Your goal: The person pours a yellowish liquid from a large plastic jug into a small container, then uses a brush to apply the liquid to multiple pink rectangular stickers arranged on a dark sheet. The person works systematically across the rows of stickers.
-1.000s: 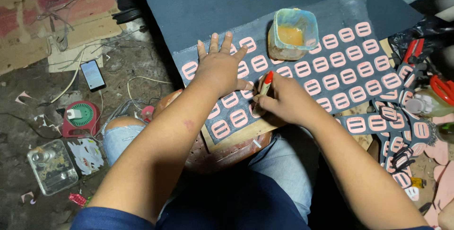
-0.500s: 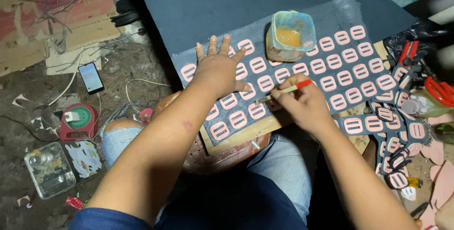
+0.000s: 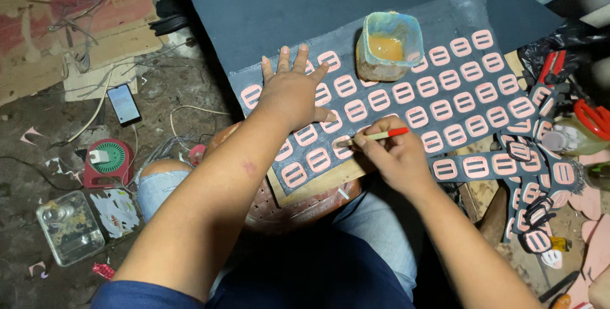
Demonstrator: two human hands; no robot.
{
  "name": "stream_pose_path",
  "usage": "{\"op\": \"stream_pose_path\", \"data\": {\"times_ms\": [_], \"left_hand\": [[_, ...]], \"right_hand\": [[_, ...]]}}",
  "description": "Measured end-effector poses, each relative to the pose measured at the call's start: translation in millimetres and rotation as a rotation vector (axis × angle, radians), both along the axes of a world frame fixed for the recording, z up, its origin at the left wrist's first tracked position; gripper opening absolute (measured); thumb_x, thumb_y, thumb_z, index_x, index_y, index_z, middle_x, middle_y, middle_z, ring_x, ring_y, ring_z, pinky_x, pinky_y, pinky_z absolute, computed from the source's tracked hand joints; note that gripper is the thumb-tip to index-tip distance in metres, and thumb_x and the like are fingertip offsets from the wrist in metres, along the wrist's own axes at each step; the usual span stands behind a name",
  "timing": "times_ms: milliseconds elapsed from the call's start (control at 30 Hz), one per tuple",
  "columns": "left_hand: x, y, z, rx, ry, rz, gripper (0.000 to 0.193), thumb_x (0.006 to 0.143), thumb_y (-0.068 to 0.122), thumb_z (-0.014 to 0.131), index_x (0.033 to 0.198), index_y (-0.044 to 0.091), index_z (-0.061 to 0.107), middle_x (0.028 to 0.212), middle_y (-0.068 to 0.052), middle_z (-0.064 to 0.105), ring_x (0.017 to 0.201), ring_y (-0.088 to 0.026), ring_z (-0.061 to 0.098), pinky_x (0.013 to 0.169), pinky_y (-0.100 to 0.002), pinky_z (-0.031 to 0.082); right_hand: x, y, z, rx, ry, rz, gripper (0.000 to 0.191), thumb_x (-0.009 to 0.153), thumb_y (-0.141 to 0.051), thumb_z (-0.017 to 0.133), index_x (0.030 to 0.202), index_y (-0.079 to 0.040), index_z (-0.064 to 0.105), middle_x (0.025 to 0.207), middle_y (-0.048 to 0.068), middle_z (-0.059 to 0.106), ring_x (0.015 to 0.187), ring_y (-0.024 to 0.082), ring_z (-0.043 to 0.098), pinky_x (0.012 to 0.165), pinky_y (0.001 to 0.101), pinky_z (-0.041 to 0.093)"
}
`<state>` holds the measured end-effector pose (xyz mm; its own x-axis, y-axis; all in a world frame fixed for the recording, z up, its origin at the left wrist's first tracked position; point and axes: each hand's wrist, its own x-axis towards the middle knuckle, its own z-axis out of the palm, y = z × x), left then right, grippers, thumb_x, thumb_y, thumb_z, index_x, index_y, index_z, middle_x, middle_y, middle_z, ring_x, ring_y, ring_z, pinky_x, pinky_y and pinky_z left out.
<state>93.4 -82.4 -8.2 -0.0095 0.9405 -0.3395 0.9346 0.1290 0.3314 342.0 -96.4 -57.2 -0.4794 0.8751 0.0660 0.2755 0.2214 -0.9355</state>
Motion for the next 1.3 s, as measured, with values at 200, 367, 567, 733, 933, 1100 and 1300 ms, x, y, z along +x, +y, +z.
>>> {"op": "stream_pose_path", "data": {"times_ms": [200,367,567,733,933,1100,1300], "left_hand": [[-2,2,-1,-0.006,0.014,-0.008,0.109,0.069,0.062,0.084,0.158,0.028,0.031,0.168,-0.018,0.007,0.154,-0.044,0.002,0.120,-0.066,0.004],[-2,0,-1,0.004,0.012,-0.014,0.108,0.070,0.061,0.083,0.158,0.028,0.031,0.168,-0.018,0.007,0.153,-0.045,0.003,0.120,-0.066,0.005],[-3,1,1,0.016,0.012,-0.001,0.107,0.069,0.061,0.083,0.158,0.031,0.031,0.168,-0.017,0.008,0.154,-0.044,0.003,0.121,-0.065,0.005],[-3,1,-1,-0.001,-0.002,-0.002,0.109,0.068,0.062,0.084,0.157,0.029,0.031,0.168,-0.017,0.007,0.154,-0.043,0.001,0.121,-0.064,0.003],[-2,1,-3,0.001,0.004,0.003,0.107,0.069,0.061,0.084,0.157,0.029,0.032,0.168,-0.016,0.007,0.154,-0.042,0.001,0.121,-0.063,0.002],[-2,0,-2,0.017,0.018,-0.002,0.107,0.069,0.058,0.085,0.158,0.030,0.032,0.168,-0.017,0.007,0.154,-0.043,0.003,0.121,-0.064,0.004],[-3,-1,-3,0.017,0.004,-0.005,0.108,0.069,0.061,0.084,0.157,0.029,0.032,0.168,-0.017,0.008,0.154,-0.044,0.003,0.121,-0.064,0.004]], "right_hand": [[-12,1,15,0.272,-0.217,0.038,0.022,0.091,-0.016,0.077,0.098,-0.004,0.060,0.081,0.005,0.069,0.072,0.013,0.065,0.065,0.0279,0.052],[-31,28,41,0.425,-0.495,0.250,0.032,0.090,-0.024,0.075,0.104,0.000,0.059,0.083,0.017,0.070,0.078,0.036,0.069,0.068,0.0427,0.054],[-37,46,55,0.319,-0.626,0.251,0.033,0.087,-0.029,0.074,0.105,-0.002,0.065,0.086,0.019,0.074,0.083,0.037,0.072,0.075,0.0449,0.056],[-32,38,52,0.263,-0.558,0.180,0.037,0.086,-0.033,0.075,0.102,-0.001,0.065,0.086,0.019,0.074,0.080,0.036,0.073,0.071,0.0439,0.057],[-46,15,41,0.588,-0.673,0.210,0.035,0.094,-0.030,0.073,0.103,-0.001,0.056,0.082,0.019,0.069,0.076,0.042,0.067,0.065,0.0499,0.053],[-54,14,33,0.466,-0.631,0.210,0.031,0.092,-0.028,0.074,0.102,-0.002,0.058,0.081,0.018,0.071,0.073,0.038,0.069,0.063,0.0472,0.054],[-36,22,29,-0.049,-0.298,-0.026,0.026,0.093,-0.026,0.074,0.100,-0.003,0.063,0.078,0.008,0.072,0.066,0.018,0.068,0.060,0.0338,0.054]]}}
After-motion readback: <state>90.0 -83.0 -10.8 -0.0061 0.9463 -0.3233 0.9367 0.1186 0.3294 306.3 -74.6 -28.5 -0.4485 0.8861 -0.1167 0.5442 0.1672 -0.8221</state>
